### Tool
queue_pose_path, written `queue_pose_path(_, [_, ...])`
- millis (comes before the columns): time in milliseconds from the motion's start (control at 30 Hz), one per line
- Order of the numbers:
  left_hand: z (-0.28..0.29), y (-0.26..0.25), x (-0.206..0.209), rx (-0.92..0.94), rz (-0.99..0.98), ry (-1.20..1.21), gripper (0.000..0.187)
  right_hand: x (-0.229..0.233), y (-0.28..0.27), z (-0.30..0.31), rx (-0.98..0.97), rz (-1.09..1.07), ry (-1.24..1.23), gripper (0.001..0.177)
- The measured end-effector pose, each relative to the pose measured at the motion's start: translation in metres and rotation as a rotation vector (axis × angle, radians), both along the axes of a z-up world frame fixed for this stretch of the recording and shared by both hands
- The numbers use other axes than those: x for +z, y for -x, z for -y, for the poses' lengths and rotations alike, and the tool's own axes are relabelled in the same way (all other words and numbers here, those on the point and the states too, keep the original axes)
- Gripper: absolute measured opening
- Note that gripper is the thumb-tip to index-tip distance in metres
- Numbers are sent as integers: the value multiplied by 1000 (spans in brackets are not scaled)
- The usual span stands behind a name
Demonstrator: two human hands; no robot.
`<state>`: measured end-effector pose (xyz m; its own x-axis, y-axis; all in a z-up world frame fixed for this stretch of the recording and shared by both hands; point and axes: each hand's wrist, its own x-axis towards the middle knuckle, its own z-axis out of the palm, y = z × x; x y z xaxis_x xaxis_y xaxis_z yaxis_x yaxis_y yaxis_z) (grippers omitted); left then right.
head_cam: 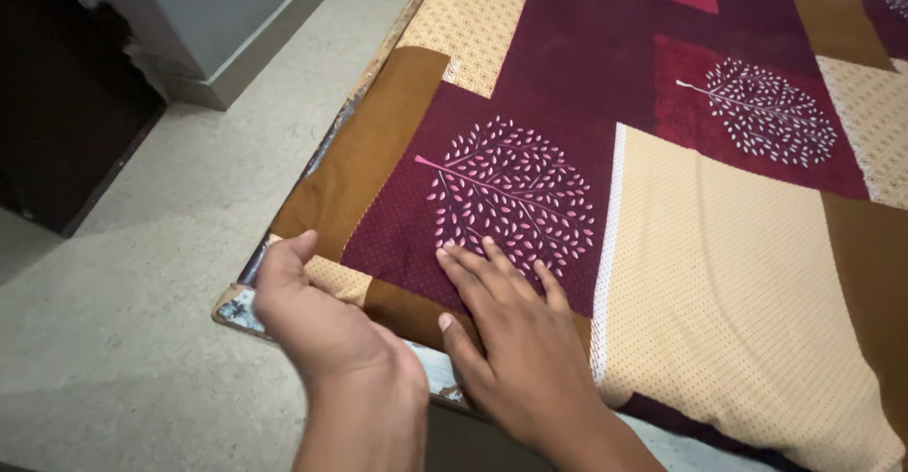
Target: The person smooths a patterned bedsheet on a bed, tucks the edges under the mattress along all sides, and adjusts the sheet to remove wrinkles. The person then smooths the surface again and finishes by arranging the pillows at the head of the bed.
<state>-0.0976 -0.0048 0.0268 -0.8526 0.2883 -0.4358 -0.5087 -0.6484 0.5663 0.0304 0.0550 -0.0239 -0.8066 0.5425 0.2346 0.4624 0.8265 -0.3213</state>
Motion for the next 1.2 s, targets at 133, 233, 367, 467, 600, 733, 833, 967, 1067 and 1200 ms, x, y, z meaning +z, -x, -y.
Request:
queue_pose_path(133, [-7,-5,-4,-51,-5,-61,33,3,-2,-1,27,9,7,60])
queue_pose_path(233, [-17,5,6,-55,26,68,40,8,-14,-9,78,55,63,58])
queue_pose_path(367, [-29,12,15,-124,-7,447,54,18,-52,-26,-1,122,128,62])
queue_pose_path(467, [-39,-7,3,-77,-646,1045,77,20,-84,-42,-71,115,122,58])
queue_pose_path(600, [-48,-25,-31,-323,-1281,1419,93,11,-121,-51,-125,124,88,54])
queue_pose_path(733, [-44,-15,-55,-538,-1212,1864,90,8,-150,-57,-158,144,30,58])
queue_pose_path(833, [-45,-16,-53,-468,-1216,1916,92,8,-182,-62,-144,178,-33,68])
queue_pose_path(967, [-69,-67,-24,-394,-1687,1864,96,10,-221,-74,-137,208,-2,81])
queue_pose_path(1067, [-86,-138,-12,-1122,-1723,1176,61,12,-249,-81,-92,146,74,80])
queue_pose_path(1200, [-92,-213,-14,-1427,-1799,793,19,29,-295,-93,-224,152,198,67])
